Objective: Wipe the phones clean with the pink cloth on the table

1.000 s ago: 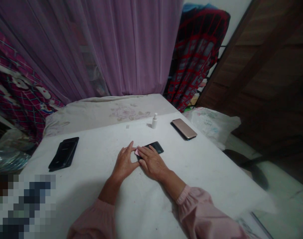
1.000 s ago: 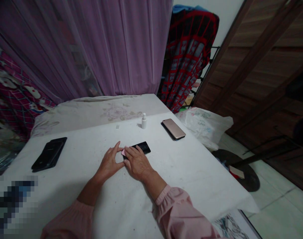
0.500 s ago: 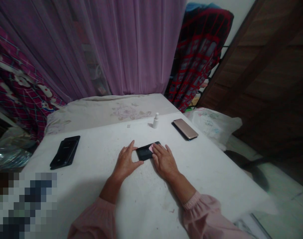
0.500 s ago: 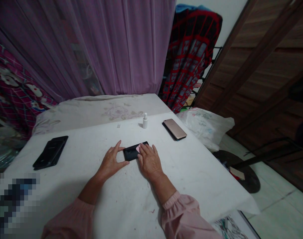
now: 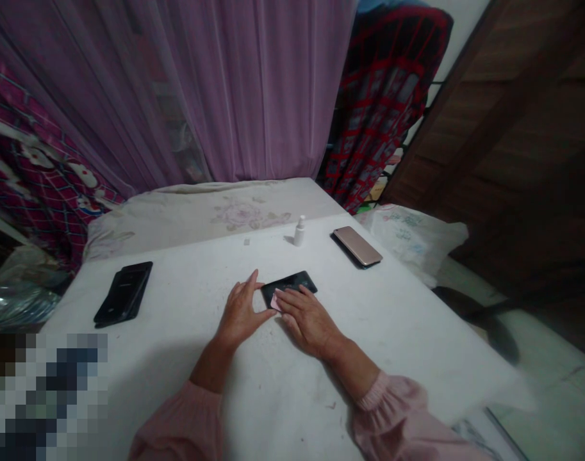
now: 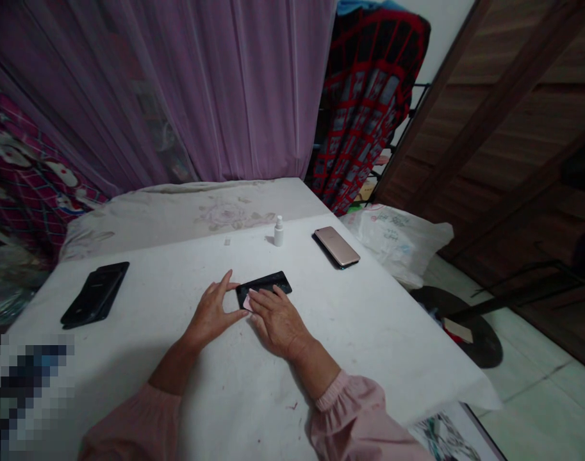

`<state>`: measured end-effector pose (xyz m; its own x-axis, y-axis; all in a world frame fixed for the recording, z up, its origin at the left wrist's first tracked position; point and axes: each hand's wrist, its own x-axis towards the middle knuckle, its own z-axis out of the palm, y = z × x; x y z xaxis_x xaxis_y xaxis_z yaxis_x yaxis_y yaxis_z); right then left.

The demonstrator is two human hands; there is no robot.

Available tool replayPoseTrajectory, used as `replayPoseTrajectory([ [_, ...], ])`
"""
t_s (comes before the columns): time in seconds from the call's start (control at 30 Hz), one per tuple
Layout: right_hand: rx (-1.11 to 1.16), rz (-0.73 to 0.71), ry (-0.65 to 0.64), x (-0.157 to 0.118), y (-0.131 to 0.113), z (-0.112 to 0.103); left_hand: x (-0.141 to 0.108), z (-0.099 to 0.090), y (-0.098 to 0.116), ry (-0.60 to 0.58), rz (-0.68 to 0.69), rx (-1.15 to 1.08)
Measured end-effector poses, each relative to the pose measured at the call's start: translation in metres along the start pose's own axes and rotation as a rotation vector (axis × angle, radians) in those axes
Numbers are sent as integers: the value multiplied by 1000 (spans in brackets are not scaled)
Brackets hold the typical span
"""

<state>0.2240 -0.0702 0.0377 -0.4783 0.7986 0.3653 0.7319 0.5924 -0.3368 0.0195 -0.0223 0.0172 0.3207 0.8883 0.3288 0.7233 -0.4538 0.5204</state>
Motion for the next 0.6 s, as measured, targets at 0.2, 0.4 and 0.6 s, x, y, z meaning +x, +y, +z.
replayPoseTrajectory([
  [0.2,-141,173,69,-6,20,-11,1,-1,1,-4,-4,-17],
  [0.4,-76,58,63,3,3,2,0,-1,3,-15,-22,-16],
  [0.6,-12,-1,53,7,-8,7,1,-1,2,-19,-27,-14],
])
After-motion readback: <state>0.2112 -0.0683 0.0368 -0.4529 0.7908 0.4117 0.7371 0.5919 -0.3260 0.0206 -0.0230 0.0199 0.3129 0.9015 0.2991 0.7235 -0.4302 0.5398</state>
